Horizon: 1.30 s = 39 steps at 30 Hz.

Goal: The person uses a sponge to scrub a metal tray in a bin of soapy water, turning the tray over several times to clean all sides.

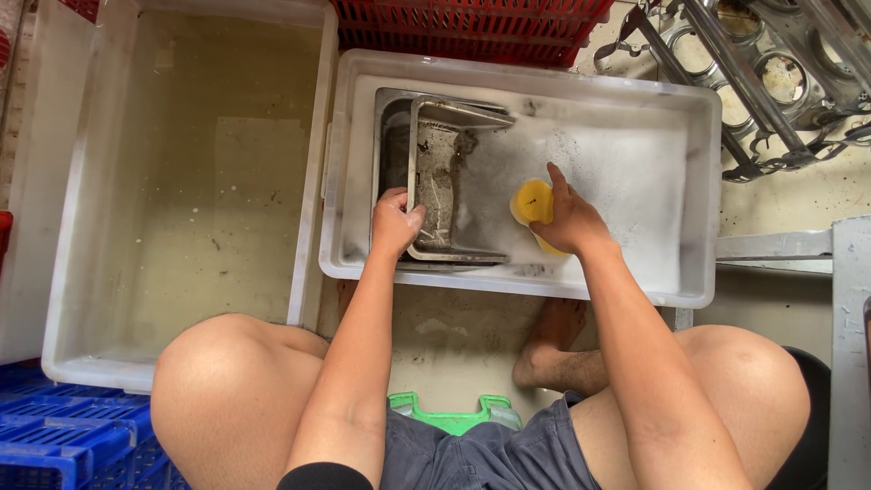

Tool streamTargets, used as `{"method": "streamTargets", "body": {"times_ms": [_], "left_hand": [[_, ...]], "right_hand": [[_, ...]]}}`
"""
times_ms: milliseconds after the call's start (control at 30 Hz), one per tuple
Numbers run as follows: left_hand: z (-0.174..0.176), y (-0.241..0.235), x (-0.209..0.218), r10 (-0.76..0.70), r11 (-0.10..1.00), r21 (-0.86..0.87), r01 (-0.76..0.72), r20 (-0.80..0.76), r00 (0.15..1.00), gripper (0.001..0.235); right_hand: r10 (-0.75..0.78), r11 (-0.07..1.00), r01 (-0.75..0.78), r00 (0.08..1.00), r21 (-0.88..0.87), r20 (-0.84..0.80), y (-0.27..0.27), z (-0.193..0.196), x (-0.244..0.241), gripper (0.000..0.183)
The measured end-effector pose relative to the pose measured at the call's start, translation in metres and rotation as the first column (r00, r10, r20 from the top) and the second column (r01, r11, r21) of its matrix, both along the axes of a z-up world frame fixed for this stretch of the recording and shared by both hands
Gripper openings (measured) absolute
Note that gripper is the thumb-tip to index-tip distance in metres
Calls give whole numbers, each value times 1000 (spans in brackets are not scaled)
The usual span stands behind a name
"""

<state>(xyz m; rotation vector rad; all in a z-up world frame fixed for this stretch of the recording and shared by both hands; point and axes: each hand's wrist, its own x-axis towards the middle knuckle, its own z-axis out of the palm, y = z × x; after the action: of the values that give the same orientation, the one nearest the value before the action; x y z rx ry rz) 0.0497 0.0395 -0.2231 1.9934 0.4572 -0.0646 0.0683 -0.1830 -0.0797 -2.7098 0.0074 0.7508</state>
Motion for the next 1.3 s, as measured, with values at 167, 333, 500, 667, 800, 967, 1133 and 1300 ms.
{"method": "streamTargets", "body": {"times_ms": [167, 333, 500, 667, 800, 967, 1133, 1300], "left_hand": [[-18, -6, 0, 15, 998, -62, -21, -94, 995, 13], [-15, -9, 4, 0, 998, -57, -6, -107, 994, 11], [-35, -8, 8, 45, 997, -48, -56, -191, 981, 9], [-2, -6, 6, 54, 995, -76, -70, -204, 977, 12], [13, -5, 6, 63, 992, -91, -84, -214, 975, 27], [24, -5, 7, 76, 980, -164, -116, -234, 969, 45], [36, -8, 10, 62, 966, -235, -112, -208, 976, 60], [4, 5, 22, 127, 958, -236, -161, -151, 980, 63]], "right_hand": [[-2, 1000, 2, 1000, -15, 7, -2, -2, 2, 82], [-16, 1000, 17, 1000, -11, 18, -5, -6, 2, 81], [-21, 999, 22, 1000, -24, 19, -7, -6, 2, 81], [-23, 1000, 23, 1000, -20, 19, -5, -5, 3, 81], [-41, 999, 41, 999, -21, 5, -3, -3, 4, 80], [-46, 998, 47, 999, -42, 23, -6, -8, 5, 80], [-93, 992, 98, 993, -77, 73, -15, -19, 5, 77], [-110, 970, 142, 980, -196, 168, -30, -41, 7, 73]]}}
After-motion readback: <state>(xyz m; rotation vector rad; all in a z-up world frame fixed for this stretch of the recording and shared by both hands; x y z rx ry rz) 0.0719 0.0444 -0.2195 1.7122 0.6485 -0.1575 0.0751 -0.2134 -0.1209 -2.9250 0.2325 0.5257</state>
